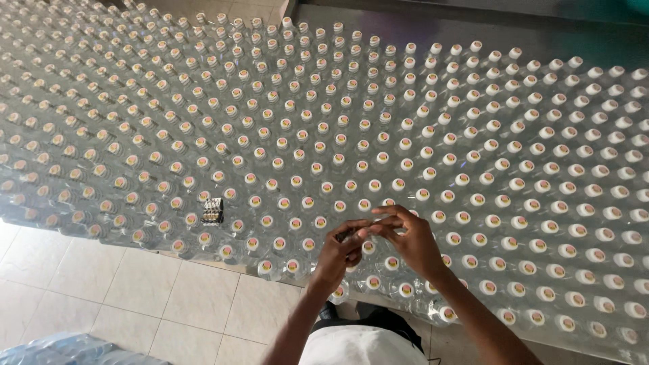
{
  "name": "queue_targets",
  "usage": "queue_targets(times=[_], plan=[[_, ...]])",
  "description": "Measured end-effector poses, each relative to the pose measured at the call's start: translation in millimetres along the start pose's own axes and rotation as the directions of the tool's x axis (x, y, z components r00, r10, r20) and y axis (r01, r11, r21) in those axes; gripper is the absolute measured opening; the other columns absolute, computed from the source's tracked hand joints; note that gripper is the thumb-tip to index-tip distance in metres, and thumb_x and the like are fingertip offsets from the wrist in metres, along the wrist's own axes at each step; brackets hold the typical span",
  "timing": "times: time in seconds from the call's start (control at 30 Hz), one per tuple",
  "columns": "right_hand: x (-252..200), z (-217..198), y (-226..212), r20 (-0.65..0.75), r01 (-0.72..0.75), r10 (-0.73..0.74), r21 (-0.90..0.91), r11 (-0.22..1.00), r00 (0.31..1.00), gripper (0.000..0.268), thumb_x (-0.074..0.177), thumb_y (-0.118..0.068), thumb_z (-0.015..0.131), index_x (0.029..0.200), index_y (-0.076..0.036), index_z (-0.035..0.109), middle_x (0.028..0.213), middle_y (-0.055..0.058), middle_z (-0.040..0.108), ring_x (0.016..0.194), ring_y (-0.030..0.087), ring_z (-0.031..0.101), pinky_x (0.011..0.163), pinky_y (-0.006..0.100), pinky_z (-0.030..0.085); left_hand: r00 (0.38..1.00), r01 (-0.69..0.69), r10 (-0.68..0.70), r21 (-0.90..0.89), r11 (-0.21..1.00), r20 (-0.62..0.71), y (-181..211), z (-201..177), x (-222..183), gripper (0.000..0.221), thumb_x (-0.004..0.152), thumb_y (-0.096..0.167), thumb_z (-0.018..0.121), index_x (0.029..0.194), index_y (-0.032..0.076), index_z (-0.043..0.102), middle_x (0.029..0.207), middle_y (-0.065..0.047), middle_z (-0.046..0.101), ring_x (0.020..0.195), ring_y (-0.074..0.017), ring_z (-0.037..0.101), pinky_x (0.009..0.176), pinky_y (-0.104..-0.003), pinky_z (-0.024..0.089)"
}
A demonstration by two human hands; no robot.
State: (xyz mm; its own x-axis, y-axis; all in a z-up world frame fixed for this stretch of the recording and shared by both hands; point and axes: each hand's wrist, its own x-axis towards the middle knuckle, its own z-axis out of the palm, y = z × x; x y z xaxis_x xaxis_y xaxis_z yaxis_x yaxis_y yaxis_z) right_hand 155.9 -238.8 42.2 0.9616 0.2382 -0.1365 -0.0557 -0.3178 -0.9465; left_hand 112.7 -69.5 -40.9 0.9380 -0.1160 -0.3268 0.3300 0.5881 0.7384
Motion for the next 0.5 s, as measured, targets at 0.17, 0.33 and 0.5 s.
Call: queue_targets(times=[0.17, 0.33, 0.5], plan=[[10, -4, -8, 0.127, 0.138, -0.113, -0.212, 0.968, 0.985, 0.032, 0.098, -0.017, 0.064, 0.13, -0.019, 0.07, 0.097, 0.01, 0.084, 0.095, 0.026, 0.08, 0.09, 0.043, 0.059, 0.991, -0.071, 0.084, 0.124, 0.99, -0.106, 20, 15, 6, 0.03, 0.089, 0.015, 0.081, 0.109, -0.005, 0.073, 0.068, -0.005, 0.056, 0.047, -0.007, 0.045, 0.038, -0.018, 0.034], [35, -14, -9, 0.23, 0.148, -0.101, -0.2, 0.969, 0.968, 0.031, 0.103, -0.017, 0.057, 0.133, -0.015, 0.066, 0.105, 0.016, 0.081, 0.099, 0.033, 0.077, 0.09, 0.048, 0.058, 0.981, -0.089, 0.134, 0.289, 0.953, -0.14, 34, 9, 32, 0.024, 0.089, 0.015, 0.082, 0.103, -0.004, 0.077, 0.061, -0.004, 0.055, 0.047, -0.0066, 0.045, 0.041, -0.019, 0.036], [79, -24, 27, 0.312, 0.353, -0.275, -0.232, 0.906, 0.91, 0.021, 0.093, -0.008, 0.072, 0.113, -0.011, 0.075, 0.095, 0.012, 0.076, 0.092, 0.029, 0.075, 0.083, 0.042, 0.057, 0.975, -0.142, 0.219, 0.637, 0.758, -0.043, 40, 3, 60, 0.028, 0.081, 0.023, 0.088, 0.107, 0.015, 0.082, 0.088, -0.006, 0.075, 0.08, -0.0106, 0.062, 0.074, -0.027, 0.05]])
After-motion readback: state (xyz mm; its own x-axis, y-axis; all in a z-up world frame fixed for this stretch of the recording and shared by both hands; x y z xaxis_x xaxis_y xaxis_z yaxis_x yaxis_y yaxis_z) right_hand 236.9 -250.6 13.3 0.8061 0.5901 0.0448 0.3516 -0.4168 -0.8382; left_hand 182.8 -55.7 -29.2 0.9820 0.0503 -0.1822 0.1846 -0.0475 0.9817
